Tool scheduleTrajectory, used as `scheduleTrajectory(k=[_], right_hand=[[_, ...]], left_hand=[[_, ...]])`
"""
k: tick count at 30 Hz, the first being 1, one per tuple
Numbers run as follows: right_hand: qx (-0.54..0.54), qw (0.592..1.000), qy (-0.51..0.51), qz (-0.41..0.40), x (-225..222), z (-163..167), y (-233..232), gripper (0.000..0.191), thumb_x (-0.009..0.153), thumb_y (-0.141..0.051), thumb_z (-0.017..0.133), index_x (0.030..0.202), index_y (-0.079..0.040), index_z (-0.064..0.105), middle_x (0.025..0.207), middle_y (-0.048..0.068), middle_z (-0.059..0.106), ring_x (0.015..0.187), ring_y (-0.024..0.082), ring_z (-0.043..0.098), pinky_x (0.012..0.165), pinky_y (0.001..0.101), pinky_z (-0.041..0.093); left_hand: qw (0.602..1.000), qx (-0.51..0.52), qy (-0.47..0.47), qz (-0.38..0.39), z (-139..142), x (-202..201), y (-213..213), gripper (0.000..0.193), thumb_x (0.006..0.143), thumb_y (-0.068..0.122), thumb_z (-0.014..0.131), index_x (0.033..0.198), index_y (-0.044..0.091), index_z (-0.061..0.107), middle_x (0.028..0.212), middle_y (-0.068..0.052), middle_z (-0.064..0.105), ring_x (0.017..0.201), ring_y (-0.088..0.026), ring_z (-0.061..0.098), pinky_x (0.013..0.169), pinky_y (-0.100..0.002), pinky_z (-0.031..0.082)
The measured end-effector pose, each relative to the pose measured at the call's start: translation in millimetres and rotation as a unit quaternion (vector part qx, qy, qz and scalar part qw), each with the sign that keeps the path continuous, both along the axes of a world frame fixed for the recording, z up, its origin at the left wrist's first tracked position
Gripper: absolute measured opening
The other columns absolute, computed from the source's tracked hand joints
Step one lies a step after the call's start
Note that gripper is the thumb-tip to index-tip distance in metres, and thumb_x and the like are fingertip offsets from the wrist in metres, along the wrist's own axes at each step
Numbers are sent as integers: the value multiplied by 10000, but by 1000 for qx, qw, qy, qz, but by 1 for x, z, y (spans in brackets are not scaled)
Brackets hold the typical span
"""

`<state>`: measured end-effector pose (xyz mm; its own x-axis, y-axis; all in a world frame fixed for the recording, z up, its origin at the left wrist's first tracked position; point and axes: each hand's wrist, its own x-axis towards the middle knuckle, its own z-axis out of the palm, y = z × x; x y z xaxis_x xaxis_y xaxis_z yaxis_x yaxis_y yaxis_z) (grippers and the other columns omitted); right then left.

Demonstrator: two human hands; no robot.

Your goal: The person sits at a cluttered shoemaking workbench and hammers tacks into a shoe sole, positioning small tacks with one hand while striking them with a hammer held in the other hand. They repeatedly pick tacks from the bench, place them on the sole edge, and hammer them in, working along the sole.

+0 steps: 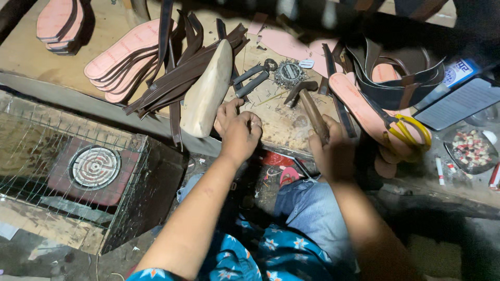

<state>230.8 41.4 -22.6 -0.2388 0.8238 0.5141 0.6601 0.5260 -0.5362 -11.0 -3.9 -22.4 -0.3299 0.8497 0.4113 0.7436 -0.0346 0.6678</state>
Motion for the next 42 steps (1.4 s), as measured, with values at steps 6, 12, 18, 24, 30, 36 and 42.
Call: scheduleTrajectory(k=[6, 12, 18, 24, 30, 36, 42], right_hand=[[5, 1000, 11, 1, -1, 6, -2, 422, 916, -170, 717, 1286, 4, 612, 1173, 249, 673, 1070, 429, 660, 928, 473, 525], [-6, 1000, 28, -6, -1, 8, -4, 408, 914, -173, 724, 1277, -20, 619, 1153, 237, 683, 1036, 420, 679, 888, 461, 541], [-6, 999, 42, -6, -2, 9, -6, 392, 916, -171, 732, 1265, -28, 629, 1140, 227, 691, 1041, 412, 684, 891, 456, 540], [-6, 998, 53, -15, -2, 10, -5, 377, 909, -168, 744, 1245, -30, 643, 1135, 227, 699, 1049, 416, 684, 904, 459, 536], [-16, 998, 53, -19, -2, 8, -4, 385, 894, -166, 745, 1240, -30, 644, 1135, 236, 697, 1041, 417, 683, 896, 459, 535], [-19, 998, 58, -19, -3, 8, -4, 379, 901, -169, 743, 1241, -32, 646, 1139, 232, 698, 1048, 409, 687, 904, 451, 539], [-22, 998, 60, -21, -3, 9, -5, 390, 891, -171, 740, 1243, -30, 646, 1146, 221, 701, 1045, 392, 692, 904, 442, 541]], left_hand=[[995, 10, 102, 2, -4, 10, 2, 140, 850, 114, 682, 935, 3, 682, 1384, -182, 504, 1350, -428, 383, 1096, -575, 259], [995, 20, 93, 2, 8, 10, -4, 114, 838, 138, 697, 891, 38, 708, 1409, -178, 492, 1362, -469, 340, 1100, -592, 207], [976, -9, 217, -28, 6, 8, 1, 189, 854, 97, 647, 1012, -3, 681, 1369, -160, 535, 1390, -388, 395, 1132, -542, 252], [971, -3, 224, -79, 3, 0, 7, 246, 857, 104, 644, 1062, -32, 669, 1284, -169, 568, 1332, -360, 430, 1110, -526, 285], [983, 41, 156, -85, 15, 0, 5, 94, 824, 141, 736, 911, 103, 737, 1280, -115, 587, 1340, -385, 422, 1071, -526, 278], [993, -10, 95, -66, 17, 6, 7, 58, 807, 94, 720, 861, 75, 715, 1270, -145, 571, 1322, -381, 433, 1056, -519, 274], [983, 35, 176, -46, 9, -5, 18, 151, 771, 61, 685, 921, 48, 704, 1272, -138, 581, 1322, -364, 448, 1081, -514, 277]])
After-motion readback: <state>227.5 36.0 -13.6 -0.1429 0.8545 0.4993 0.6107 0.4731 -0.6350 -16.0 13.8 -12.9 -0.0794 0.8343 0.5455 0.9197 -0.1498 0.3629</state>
